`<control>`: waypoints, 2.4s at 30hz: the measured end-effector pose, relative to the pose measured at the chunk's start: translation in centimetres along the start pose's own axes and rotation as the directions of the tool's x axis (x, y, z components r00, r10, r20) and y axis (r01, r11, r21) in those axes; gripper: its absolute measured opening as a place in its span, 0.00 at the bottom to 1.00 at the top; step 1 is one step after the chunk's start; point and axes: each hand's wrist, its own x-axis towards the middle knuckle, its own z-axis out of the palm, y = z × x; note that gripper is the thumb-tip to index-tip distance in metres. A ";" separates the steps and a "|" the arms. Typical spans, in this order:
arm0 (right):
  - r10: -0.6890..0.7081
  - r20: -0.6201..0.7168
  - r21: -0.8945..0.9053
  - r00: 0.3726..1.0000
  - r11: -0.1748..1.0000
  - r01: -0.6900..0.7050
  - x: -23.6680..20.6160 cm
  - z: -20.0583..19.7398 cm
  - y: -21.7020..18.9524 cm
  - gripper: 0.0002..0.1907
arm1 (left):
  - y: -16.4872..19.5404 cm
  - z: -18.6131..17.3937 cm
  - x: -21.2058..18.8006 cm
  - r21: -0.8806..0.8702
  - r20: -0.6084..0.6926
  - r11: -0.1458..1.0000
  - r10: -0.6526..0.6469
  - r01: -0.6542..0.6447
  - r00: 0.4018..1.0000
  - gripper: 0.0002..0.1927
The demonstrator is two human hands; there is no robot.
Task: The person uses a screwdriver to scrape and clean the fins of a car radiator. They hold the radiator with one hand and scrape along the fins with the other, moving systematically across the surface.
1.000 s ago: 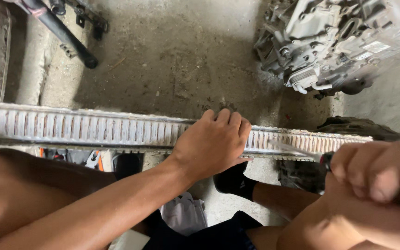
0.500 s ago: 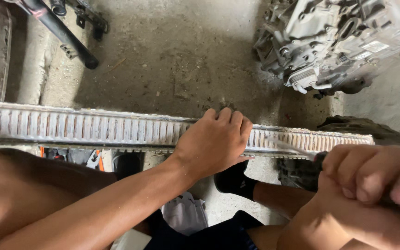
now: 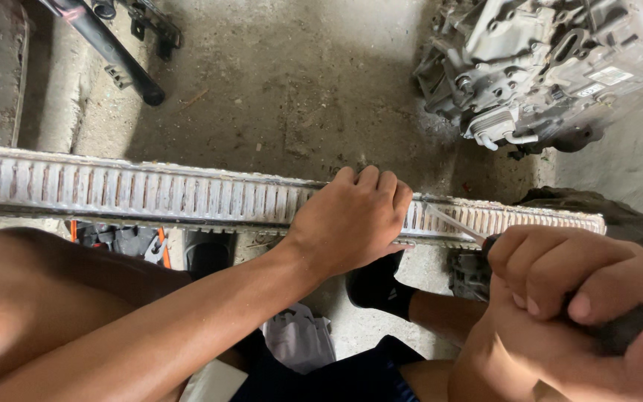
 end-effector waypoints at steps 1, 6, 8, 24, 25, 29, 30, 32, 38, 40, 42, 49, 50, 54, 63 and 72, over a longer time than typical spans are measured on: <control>-0.003 0.015 0.002 1.000 1.000 0.003 0.2 0.1 0.0 0.12 | 0.0 0.1 0.0 0.004 0.000 1.000 0.002 -0.002 1.000 0.38; 0.028 0.121 0.062 0.992 0.997 -0.035 0.8 0.6 -0.1 0.13 | 0.0 0.4 0.0 0.006 -0.059 1.000 -0.011 0.011 0.998 0.38; 0.059 0.135 0.011 0.989 0.998 -0.062 0.7 1.0 -0.4 0.15 | 0.0 0.6 0.2 -0.007 -0.069 1.000 -0.011 0.011 0.998 0.38; -0.066 -0.008 -0.123 0.998 0.990 0.064 -2.8 -0.7 -0.8 0.21 | -0.7 1.6 1.6 -0.033 -0.098 0.998 -0.050 0.047 0.994 0.36; -0.064 -0.014 -0.088 0.998 0.994 0.062 -2.9 -1.4 -0.6 0.21 | -0.8 1.6 1.6 -0.021 -0.139 0.998 -0.055 0.053 0.989 0.36; -0.070 -0.032 -0.050 0.997 0.996 0.069 -2.2 -4.2 0.6 0.16 | -0.5 1.5 1.4 -0.024 -0.154 0.999 -0.036 0.033 0.987 0.36; -0.082 -0.071 -0.054 0.994 0.995 0.079 -1.9 -4.9 0.9 0.16 | -0.5 1.5 1.4 -0.025 -0.150 0.999 -0.034 0.031 0.988 0.36; -0.089 -0.057 -0.020 0.994 0.996 0.088 -1.1 -5.9 1.5 0.17 | -0.4 1.5 1.2 -0.032 -0.136 0.999 -0.038 0.034 0.990 0.36; -0.129 0.006 -0.011 0.992 0.992 0.129 0.8 -6.3 2.5 0.22 | 0.0 1.6 1.1 0.001 -0.168 0.999 -0.045 0.046 0.985 0.34; -0.110 0.016 -0.036 0.994 0.993 0.110 1.1 -5.6 2.5 0.22 | 0.1 1.5 1.1 0.017 -0.161 0.999 -0.040 0.043 0.986 0.36; -0.085 0.001 -0.021 0.996 0.996 0.085 1.3 -4.7 2.2 0.22 | 0.1 1.5 1.0 0.018 -0.147 0.999 -0.034 0.037 0.989 0.35; 0.036 0.029 -0.120 0.999 0.992 -0.032 1.0 -1.7 0.7 0.24 | 0.4 1.5 0.7 -0.022 -0.198 0.998 -0.064 0.061 0.978 0.33; 0.069 0.023 -0.128 0.997 0.990 -0.065 1.0 -1.5 0.7 0.24 | 0.5 1.6 0.7 -0.028 -0.221 0.998 -0.069 0.064 0.973 0.33; 0.102 -0.098 -0.084 0.990 0.990 -0.111 0.8 -1.8 1.1 0.24 | 0.7 2.0 0.6 0.018 -0.248 0.997 -0.066 0.073 0.966 0.30; -0.170 -0.190 0.053 0.967 0.982 0.183 0.9 -4.9 3.6 0.22 | 0.3 2.1 0.7 -0.018 -0.214 0.999 -0.047 0.044 0.976 0.35; 0.027 -0.172 -0.057 0.985 0.998 -0.037 2.6 -2.5 3.1 0.26 | -0.3 1.8 0.8 0.038 -0.140 0.999 0.004 0.001 0.990 0.38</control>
